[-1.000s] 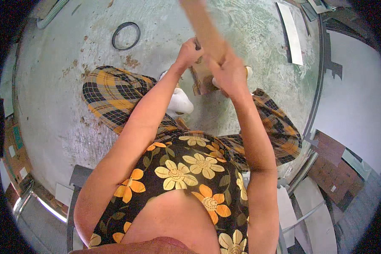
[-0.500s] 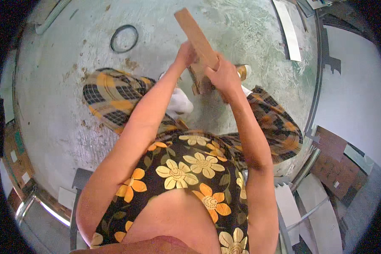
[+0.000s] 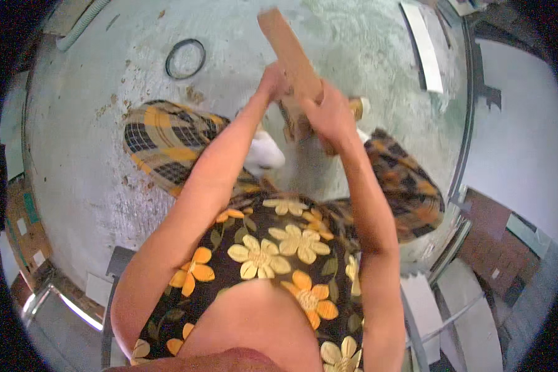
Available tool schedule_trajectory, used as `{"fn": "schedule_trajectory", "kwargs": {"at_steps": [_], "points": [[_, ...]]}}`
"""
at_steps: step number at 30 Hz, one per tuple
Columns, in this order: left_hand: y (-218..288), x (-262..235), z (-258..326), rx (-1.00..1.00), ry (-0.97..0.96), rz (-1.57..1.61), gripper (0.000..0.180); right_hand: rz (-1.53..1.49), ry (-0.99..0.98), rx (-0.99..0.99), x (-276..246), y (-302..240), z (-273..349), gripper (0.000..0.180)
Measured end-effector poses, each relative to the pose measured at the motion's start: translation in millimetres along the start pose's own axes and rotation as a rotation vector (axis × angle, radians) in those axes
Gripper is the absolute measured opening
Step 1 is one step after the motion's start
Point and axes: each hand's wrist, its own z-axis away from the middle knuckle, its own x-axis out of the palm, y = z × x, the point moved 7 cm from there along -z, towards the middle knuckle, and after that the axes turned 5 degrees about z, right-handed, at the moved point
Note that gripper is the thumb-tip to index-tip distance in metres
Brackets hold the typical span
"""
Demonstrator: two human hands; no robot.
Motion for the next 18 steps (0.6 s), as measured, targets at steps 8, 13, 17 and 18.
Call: {"fn": "schedule_trajectory", "kwargs": {"at_steps": [8, 13, 17, 18], "points": [[46, -18, -14, 0.009, 0.033, -0.013, 0.041, -0.306, 0.14, -0.008, -59, -3, 26, 0.043], [47, -6, -10, -0.012, -0.02, -0.007, 0.042, -0.293, 0.175, 0.061, -65, 6, 37, 0.041], [33, -5, -6, -0.017, -0.011, -0.046, 0.044, -0.281, 0.176, 0.03, -65, 2, 38, 0.041], [28, -5, -7, -0.019, -0.012, -0.049, 0.044, -0.289, 0.174, 0.013, -64, 2, 37, 0.042]]}}
